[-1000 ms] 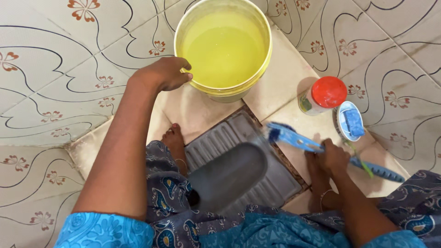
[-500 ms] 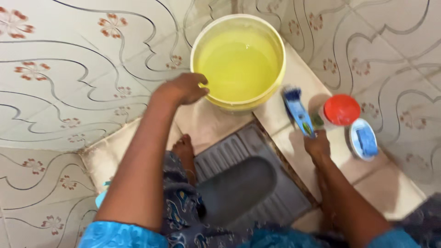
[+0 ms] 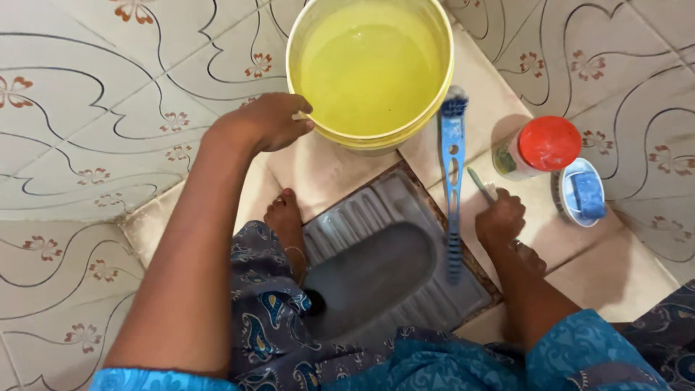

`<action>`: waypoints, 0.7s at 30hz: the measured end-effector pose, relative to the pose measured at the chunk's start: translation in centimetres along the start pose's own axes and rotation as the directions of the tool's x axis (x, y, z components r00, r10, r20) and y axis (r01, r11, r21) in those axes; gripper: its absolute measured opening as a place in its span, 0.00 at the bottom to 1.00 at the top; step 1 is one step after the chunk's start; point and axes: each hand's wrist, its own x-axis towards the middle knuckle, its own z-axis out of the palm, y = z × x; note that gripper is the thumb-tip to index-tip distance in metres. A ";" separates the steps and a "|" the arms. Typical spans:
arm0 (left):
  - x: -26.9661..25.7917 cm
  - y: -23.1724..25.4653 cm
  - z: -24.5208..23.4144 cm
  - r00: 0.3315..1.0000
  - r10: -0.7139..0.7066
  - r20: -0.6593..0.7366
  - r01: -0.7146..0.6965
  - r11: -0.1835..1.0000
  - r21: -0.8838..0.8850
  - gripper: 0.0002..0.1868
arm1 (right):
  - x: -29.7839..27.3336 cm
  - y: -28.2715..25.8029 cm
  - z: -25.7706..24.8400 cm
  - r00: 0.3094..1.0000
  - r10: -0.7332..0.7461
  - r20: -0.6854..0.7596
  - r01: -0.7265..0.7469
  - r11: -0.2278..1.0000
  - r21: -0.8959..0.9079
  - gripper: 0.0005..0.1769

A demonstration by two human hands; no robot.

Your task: The person scrubs a wall-mounted faucet with a toothbrush while rinsing it with water from a yellow bucket. They then use a blue scrub brush to clean the faucet and surrounding tiles, rinsing the brush in the bucket between scrubbing actions.

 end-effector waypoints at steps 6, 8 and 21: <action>-0.7 -0.5 0.2 1.000 0.007 0.022 -0.006 0.998 -0.057 0.25 | -0.7 2.5 0.4 0.991 -0.066 0.119 0.080 0.990 -0.116 0.17; -0.9 -0.5 0.3 1.000 0.014 0.020 -0.012 0.997 -0.073 0.26 | 0.5 3.1 1.0 0.983 -0.063 0.174 0.096 0.977 -0.190 0.20; -0.7 2.0 0.0 0.998 -0.018 0.054 0.018 1.000 0.002 0.25 | -2.6 2.7 -6.1 1.000 -0.019 -0.009 0.020 0.986 0.164 0.10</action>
